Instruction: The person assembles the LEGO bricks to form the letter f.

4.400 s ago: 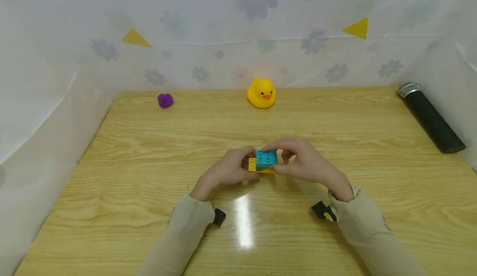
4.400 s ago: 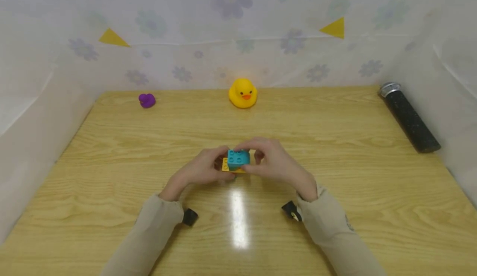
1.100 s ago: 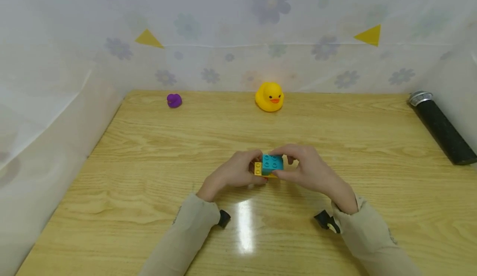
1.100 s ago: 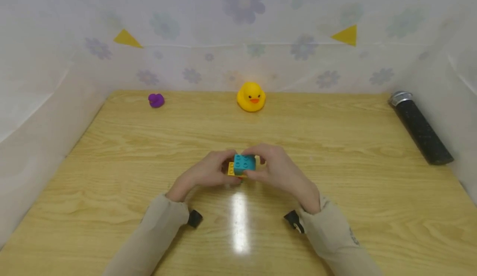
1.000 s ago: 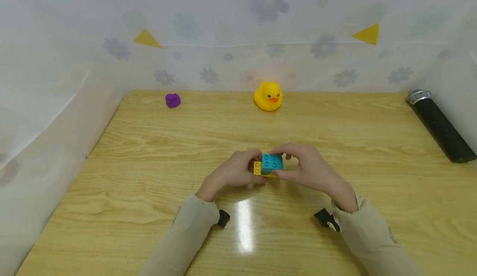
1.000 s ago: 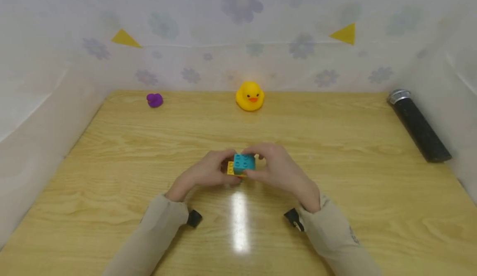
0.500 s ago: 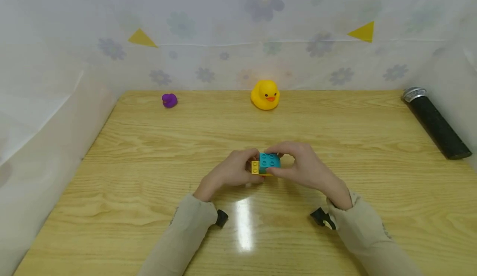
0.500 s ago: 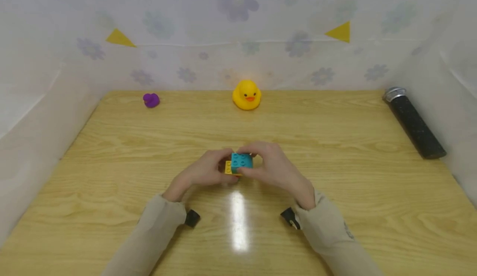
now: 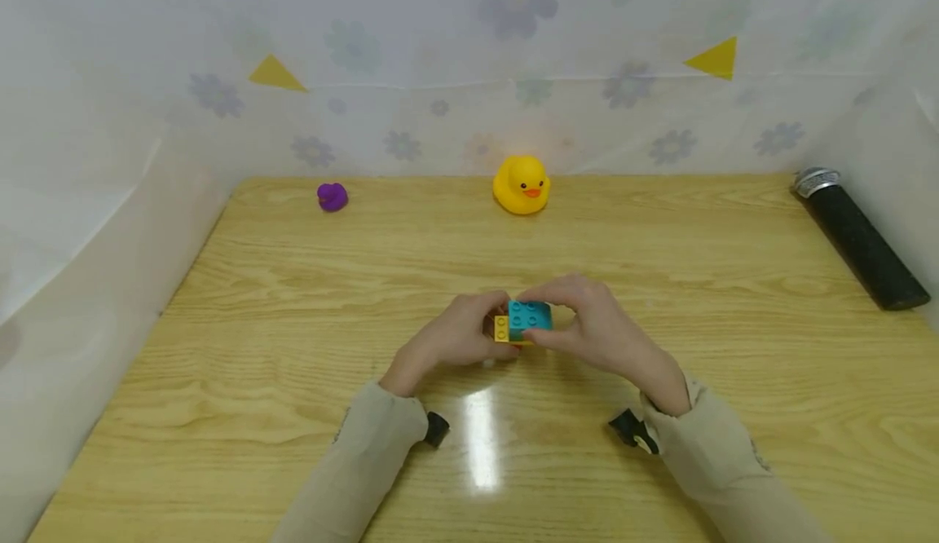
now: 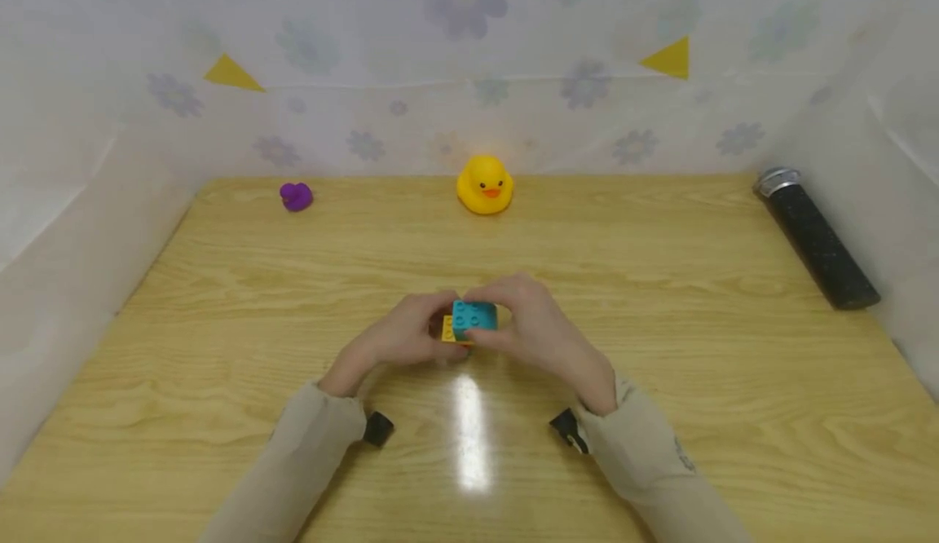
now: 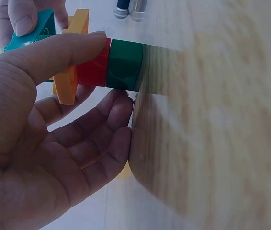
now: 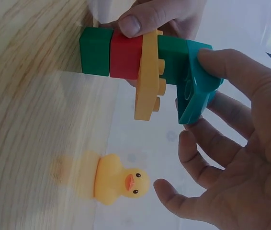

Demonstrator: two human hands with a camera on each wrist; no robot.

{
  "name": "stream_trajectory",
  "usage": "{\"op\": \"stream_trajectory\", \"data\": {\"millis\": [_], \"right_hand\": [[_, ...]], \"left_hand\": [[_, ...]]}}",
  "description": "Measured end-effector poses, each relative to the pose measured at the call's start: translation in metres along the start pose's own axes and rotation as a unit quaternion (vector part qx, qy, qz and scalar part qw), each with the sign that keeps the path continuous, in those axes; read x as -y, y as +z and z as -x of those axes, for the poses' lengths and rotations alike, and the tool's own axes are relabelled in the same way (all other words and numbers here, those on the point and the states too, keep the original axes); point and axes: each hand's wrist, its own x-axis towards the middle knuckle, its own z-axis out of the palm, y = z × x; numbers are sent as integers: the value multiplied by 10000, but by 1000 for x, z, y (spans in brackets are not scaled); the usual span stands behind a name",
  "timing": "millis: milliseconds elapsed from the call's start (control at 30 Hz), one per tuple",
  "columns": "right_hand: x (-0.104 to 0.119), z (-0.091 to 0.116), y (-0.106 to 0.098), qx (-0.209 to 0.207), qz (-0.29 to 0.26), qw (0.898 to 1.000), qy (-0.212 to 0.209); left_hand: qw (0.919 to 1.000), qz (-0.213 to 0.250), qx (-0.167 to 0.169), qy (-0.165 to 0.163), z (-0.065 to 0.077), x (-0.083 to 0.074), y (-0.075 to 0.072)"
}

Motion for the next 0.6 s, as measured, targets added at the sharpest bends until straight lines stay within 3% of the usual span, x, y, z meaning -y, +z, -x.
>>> {"op": "stream_trajectory", "data": {"millis": [300, 600], "right_hand": [[2, 0, 1, 96, -169, 9996, 219], [1, 2, -2, 148, -403, 9984, 365]], "left_hand": [[10000, 16, 4, -10, 2, -1, -1], [9990, 409, 69, 156, 7, 1, -8]]}}
